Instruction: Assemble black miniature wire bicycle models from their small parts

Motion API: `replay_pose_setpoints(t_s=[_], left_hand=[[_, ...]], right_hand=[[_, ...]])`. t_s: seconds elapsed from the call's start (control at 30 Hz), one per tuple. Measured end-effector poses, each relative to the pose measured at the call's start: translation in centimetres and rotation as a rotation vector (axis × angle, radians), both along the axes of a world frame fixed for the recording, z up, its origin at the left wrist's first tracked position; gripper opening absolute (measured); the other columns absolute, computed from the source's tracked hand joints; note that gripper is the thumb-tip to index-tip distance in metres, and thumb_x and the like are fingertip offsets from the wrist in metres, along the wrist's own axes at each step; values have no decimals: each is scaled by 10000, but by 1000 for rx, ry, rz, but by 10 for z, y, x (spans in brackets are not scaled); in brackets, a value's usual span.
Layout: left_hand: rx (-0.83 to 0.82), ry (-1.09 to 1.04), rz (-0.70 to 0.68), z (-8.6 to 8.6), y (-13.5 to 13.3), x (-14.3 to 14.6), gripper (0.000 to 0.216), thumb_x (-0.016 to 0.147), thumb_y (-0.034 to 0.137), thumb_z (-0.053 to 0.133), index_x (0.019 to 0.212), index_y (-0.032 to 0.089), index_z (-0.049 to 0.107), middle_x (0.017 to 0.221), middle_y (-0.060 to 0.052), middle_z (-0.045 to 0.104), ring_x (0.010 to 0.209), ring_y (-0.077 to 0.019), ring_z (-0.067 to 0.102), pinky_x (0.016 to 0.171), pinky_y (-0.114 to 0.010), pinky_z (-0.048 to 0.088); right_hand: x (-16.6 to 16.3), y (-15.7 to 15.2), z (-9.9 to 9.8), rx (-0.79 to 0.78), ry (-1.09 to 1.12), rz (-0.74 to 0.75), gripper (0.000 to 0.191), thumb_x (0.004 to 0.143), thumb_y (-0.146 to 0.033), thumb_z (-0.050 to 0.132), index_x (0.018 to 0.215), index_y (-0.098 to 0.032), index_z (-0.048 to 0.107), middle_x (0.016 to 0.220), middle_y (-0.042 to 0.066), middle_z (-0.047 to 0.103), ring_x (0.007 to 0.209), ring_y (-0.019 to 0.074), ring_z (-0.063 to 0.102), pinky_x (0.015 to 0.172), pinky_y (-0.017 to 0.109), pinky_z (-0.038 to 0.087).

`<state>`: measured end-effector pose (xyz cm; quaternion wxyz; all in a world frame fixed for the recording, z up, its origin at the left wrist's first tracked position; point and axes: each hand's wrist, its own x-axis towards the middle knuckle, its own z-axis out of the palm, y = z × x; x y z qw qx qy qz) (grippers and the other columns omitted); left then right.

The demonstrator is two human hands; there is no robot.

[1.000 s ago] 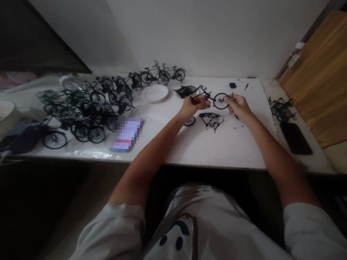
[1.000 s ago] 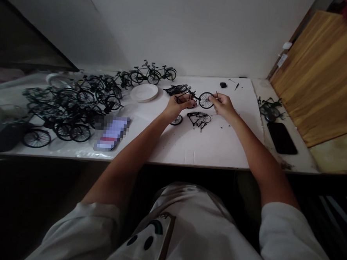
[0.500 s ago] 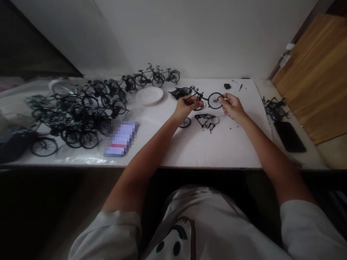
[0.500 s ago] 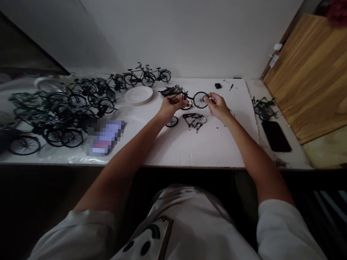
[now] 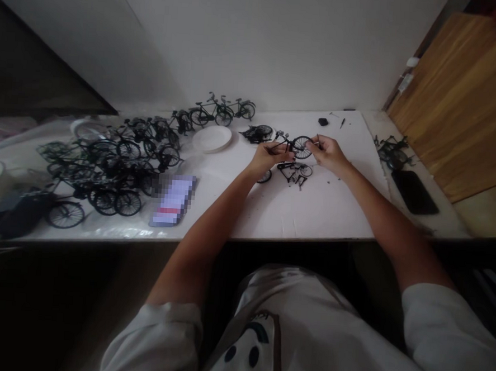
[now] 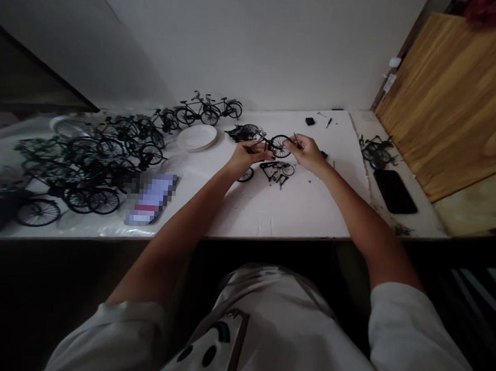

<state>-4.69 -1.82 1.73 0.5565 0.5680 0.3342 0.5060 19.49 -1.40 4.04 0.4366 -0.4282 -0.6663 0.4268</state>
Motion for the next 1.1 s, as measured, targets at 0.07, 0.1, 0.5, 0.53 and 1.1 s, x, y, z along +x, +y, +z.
replay_pose_setpoints(t_s=[0.07,0.1,0.5,0.53,1.1], left_hand=[[-3,8,-1,1,-1,0,581,574,485,1085,955,130,827,978,-106,850,879,-234,824,1004,-448,677],[-1,7,1,1,-1,1,581,570,490,1086,949,133,828,974,-105,852,876,-233,823,1004,-449,679],[29,29,14,2,-4,4,550,630,588,1040,925,161,856,948,-74,849,879,-210,813,983,-402,669],[30,30,17,2,-4,4,550,633,592,1038,926,164,857,944,-72,847,874,-204,810,972,-391,667],[8,-64,180,-9,12,1,424,672,448,1029,882,153,809,857,-56,807,799,-174,769,903,-383,646]], right_hand=[[0,0,-1,10,-5,0,618,822,-822,809,927,-255,584,540,-97,384,471,106,307,431,269,242],[0,0,-1,17,0,2,620,821,-821,812,921,-254,584,538,-96,385,469,104,307,428,270,241],[-3,-5,-1,-64,75,94,733,739,-905,827,963,-291,496,550,-138,323,447,90,245,406,260,299],[-3,-5,-1,-66,60,90,727,750,-906,816,968,-294,489,556,-136,323,450,93,249,411,261,303],[29,-5,20,262,-554,-82,292,1002,-477,699,1081,-202,758,737,9,610,646,170,472,660,332,384]])
